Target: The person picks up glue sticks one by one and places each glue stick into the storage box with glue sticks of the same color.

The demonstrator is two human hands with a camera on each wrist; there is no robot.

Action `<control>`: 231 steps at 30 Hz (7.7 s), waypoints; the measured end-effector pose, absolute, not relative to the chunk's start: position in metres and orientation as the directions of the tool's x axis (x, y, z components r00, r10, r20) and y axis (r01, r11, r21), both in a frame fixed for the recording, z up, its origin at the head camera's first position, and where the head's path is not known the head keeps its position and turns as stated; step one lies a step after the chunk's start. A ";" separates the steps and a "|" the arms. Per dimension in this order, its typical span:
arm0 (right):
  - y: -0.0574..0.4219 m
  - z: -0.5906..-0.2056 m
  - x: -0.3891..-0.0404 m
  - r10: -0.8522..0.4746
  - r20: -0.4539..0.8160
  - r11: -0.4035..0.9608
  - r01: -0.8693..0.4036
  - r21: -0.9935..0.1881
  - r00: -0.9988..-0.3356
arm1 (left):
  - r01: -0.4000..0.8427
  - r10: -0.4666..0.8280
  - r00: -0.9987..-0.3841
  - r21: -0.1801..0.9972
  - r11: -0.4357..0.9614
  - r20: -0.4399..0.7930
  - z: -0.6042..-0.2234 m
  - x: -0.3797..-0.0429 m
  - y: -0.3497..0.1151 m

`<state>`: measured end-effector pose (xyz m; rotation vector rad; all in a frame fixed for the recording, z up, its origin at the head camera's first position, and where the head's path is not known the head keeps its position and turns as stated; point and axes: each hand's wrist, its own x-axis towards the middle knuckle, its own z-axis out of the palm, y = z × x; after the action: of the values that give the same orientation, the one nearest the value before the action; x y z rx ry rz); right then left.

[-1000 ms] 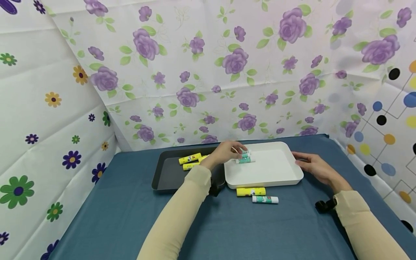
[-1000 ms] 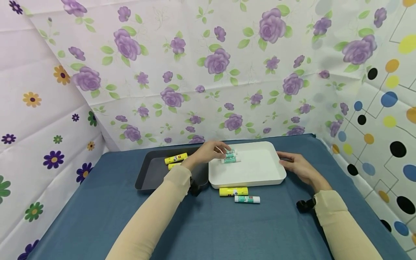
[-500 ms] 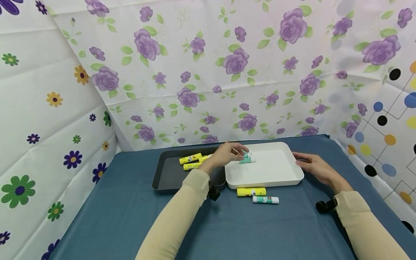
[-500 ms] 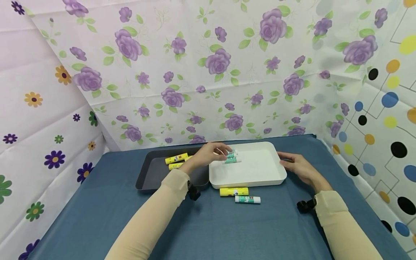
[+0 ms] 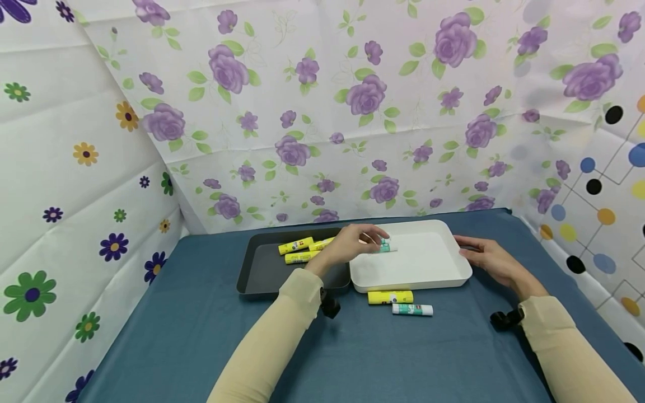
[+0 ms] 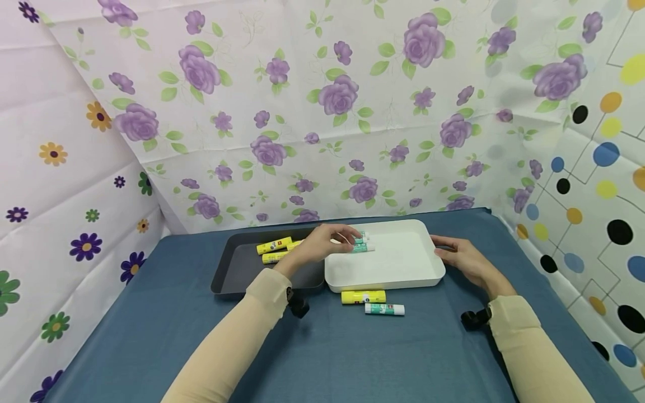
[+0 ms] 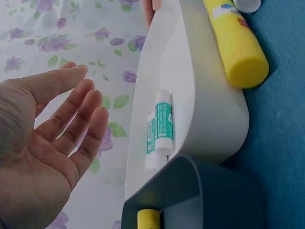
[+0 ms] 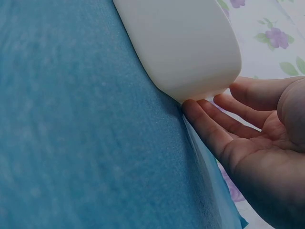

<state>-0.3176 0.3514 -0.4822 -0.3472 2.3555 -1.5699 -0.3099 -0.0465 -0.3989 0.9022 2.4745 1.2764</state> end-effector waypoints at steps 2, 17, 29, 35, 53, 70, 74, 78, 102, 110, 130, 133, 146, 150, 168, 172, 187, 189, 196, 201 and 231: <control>0.351 -0.481 -0.317 -0.354 -0.106 0.378 -0.039 -0.925 -0.929 | 0.433 0.619 -0.780 0.798 0.419 0.098 -0.399 -0.307 -0.047; 0.352 -0.482 -0.318 -0.357 -0.104 0.386 -0.046 -0.921 -0.928 | 0.441 0.642 -0.752 0.839 0.319 0.151 -0.404 -0.277 -0.044; 0.350 -0.482 -0.317 -0.360 -0.105 0.390 -0.047 -0.920 -0.927 | 0.411 0.632 -0.762 0.862 0.298 0.145 -0.417 -0.257 -0.043; 0.350 -0.482 -0.317 -0.357 -0.111 0.388 -0.039 -0.921 -0.927 | 0.402 0.623 -0.767 0.870 0.285 0.151 -0.424 -0.249 -0.043; 0.351 -0.481 -0.317 -0.363 -0.122 0.383 -0.028 -0.923 -0.924 | 0.386 0.619 -0.771 0.883 0.268 0.149 -0.439 -0.225 -0.031; 0.352 -0.482 -0.315 -0.379 -0.104 0.377 -0.051 -0.925 -0.919 | 0.387 0.658 -0.746 0.873 0.296 0.108 -0.455 -0.209 -0.021; 0.353 -0.484 -0.316 -0.379 -0.108 0.372 -0.044 -0.927 -0.919 | 0.385 0.670 -0.736 0.874 0.296 0.098 -0.457 -0.208 -0.020; 0.353 -0.483 -0.316 -0.377 -0.109 0.373 -0.043 -0.927 -0.920 | 0.389 0.677 -0.731 0.867 0.310 0.086 -0.457 -0.208 -0.019; 0.351 -0.481 -0.315 -0.364 -0.110 0.369 -0.035 -0.929 -0.925 | 0.487 0.672 -0.735 0.757 0.436 0.087 -0.462 -0.203 -0.012; 0.352 -0.482 -0.317 -0.369 -0.109 0.372 -0.039 -0.928 -0.923 | 0.531 0.679 -0.730 0.690 0.492 0.078 -0.464 -0.203 -0.009; 0.352 -0.483 -0.317 -0.365 -0.116 0.372 -0.031 -0.928 -0.924 | 0.491 0.704 -0.710 0.702 0.516 -0.020 -0.465 -0.200 -0.007; 0.353 -0.483 -0.317 -0.367 -0.115 0.369 -0.030 -0.929 -0.923 | 0.509 0.714 -0.700 0.688 0.517 -0.020 -0.465 -0.200 -0.007; 0.353 -0.484 -0.318 -0.368 -0.116 0.355 -0.024 -0.935 -0.923 | 0.568 0.731 -0.682 0.631 0.528 0.002 -0.467 -0.199 -0.007; 0.353 -0.484 -0.319 -0.366 -0.123 0.357 -0.017 -0.934 -0.922 | 0.567 0.732 -0.681 0.636 0.523 0.005 -0.466 -0.199 -0.007; 0.352 -0.484 -0.319 -0.369 -0.124 0.365 -0.021 -0.931 -0.921 | 0.500 0.715 -0.699 0.710 0.496 -0.008 -0.464 -0.201 -0.008; 0.353 -0.483 -0.318 -0.375 -0.123 0.347 -0.016 -0.938 -0.919 | 0.509 0.718 -0.697 0.704 0.495 -0.002 -0.464 -0.201 -0.009; 0.354 -0.484 -0.318 -0.373 -0.112 0.353 -0.029 -0.935 -0.921 | 0.494 0.700 -0.714 0.717 0.492 0.012 -0.464 -0.203 -0.011; 0.354 -0.484 -0.318 -0.370 -0.116 0.351 -0.024 -0.936 -0.922 | 0.488 0.700 -0.714 0.729 0.480 0.016 -0.464 -0.203 -0.012; 0.354 -0.485 -0.320 -0.367 -0.123 0.354 -0.017 -0.935 -0.922 | 0.458 0.684 -0.728 0.770 0.445 0.038 -0.463 -0.205 -0.012; 0.354 -0.486 -0.320 -0.367 -0.121 0.353 -0.018 -0.935 -0.922 | 0.453 0.675 -0.735 0.786 0.421 0.062 -0.458 -0.208 -0.015; 0.353 -0.484 -0.318 -0.368 -0.106 0.361 -0.036 -0.932 -0.924 | 0.448 0.605 -0.794 0.734 0.510 0.064 -0.385 -0.294 -0.029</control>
<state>-0.3184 0.3528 -0.4840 -0.3578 2.3296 -1.5842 -0.2938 -0.0294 -0.3846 0.9013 2.5510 1.1512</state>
